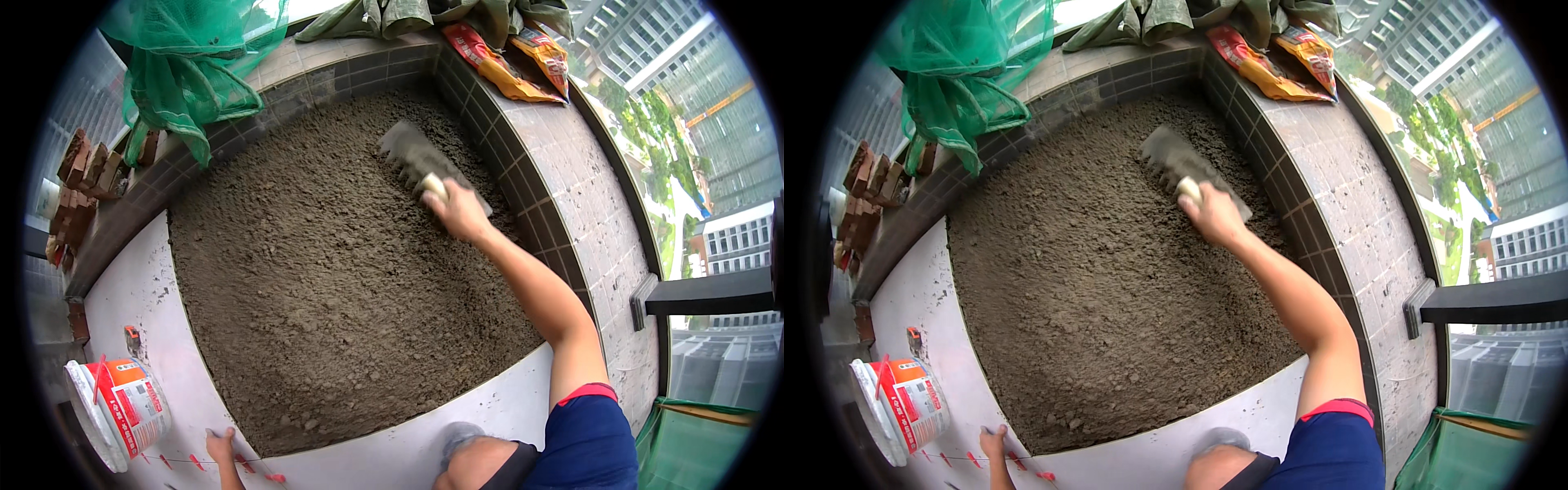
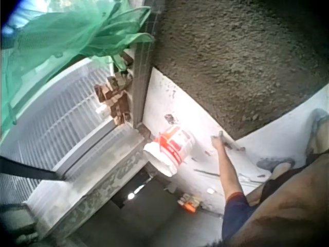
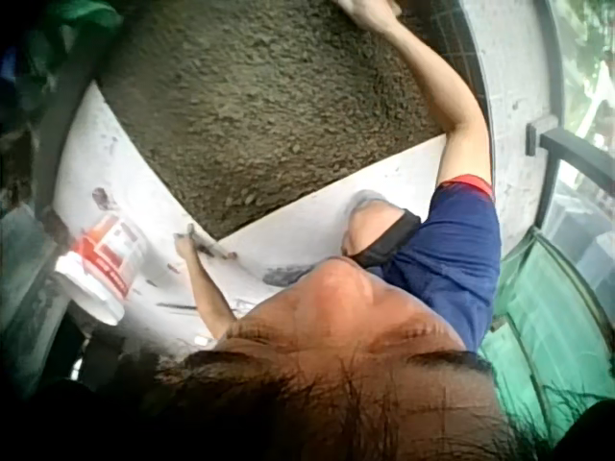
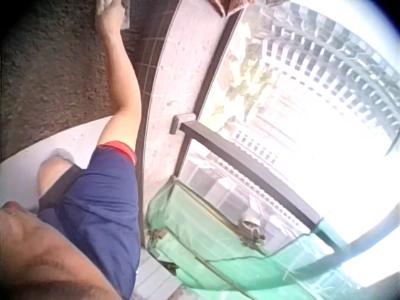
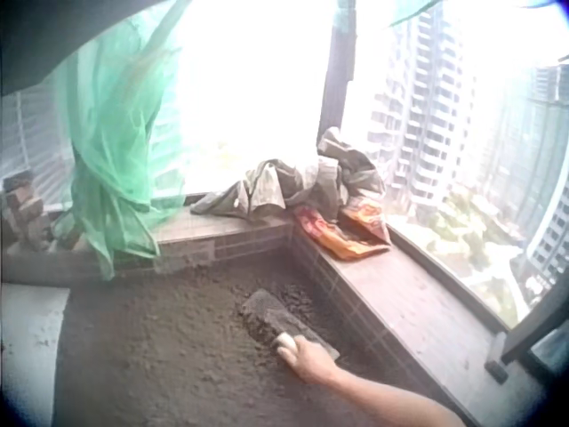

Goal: The person uses a notched trowel to spread and level wet mortar onto a floor surface between laid tiles, occasionally scooping more mortar from a bucket.

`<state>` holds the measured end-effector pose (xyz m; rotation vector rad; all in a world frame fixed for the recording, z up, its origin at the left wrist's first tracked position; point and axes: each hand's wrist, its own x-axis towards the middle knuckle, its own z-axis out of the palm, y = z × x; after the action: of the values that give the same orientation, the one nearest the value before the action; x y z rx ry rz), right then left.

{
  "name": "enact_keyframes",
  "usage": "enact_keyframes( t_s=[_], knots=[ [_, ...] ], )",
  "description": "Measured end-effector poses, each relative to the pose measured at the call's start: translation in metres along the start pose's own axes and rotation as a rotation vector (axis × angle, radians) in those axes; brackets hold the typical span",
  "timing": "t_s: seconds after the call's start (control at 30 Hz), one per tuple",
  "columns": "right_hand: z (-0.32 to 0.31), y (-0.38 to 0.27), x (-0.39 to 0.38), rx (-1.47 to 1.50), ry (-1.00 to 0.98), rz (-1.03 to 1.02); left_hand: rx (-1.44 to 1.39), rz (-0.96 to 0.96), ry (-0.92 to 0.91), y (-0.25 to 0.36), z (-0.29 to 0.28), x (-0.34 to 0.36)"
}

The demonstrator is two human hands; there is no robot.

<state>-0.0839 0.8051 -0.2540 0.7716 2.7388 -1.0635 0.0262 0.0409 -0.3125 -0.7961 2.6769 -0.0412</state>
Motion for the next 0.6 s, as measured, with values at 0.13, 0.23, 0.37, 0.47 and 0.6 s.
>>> enact_keyframes(
  t_s=[0.13, 0.23, 0.37, 0.47, 0.6],
  knots=[
    [-0.005, 0.017, -0.008, -0.094, -0.062, 0.045, 0.001, -0.001, 0.005, -0.002, 0.006, 0.001],
    [-0.026, 0.039, 0.041, -0.121, 0.192, 0.088, -0.012, 0.026, 0.011, 0.001, 0.010, 0.004],
    [-0.035, 0.028, 0.079, -0.124, 0.328, 0.029, -0.004, 0.016, 0.006, 0.004, 0.004, 0.001],
    [-0.045, 0.011, 0.103, -0.135, 0.363, 0.020, -0.004, 0.021, 0.008, -0.001, 0.003, 0.002],
    [-0.058, 0.018, 0.126, -0.164, 0.369, 0.113, -0.045, 0.025, -0.023, -0.003, 0.006, 0.006]
  ],
)
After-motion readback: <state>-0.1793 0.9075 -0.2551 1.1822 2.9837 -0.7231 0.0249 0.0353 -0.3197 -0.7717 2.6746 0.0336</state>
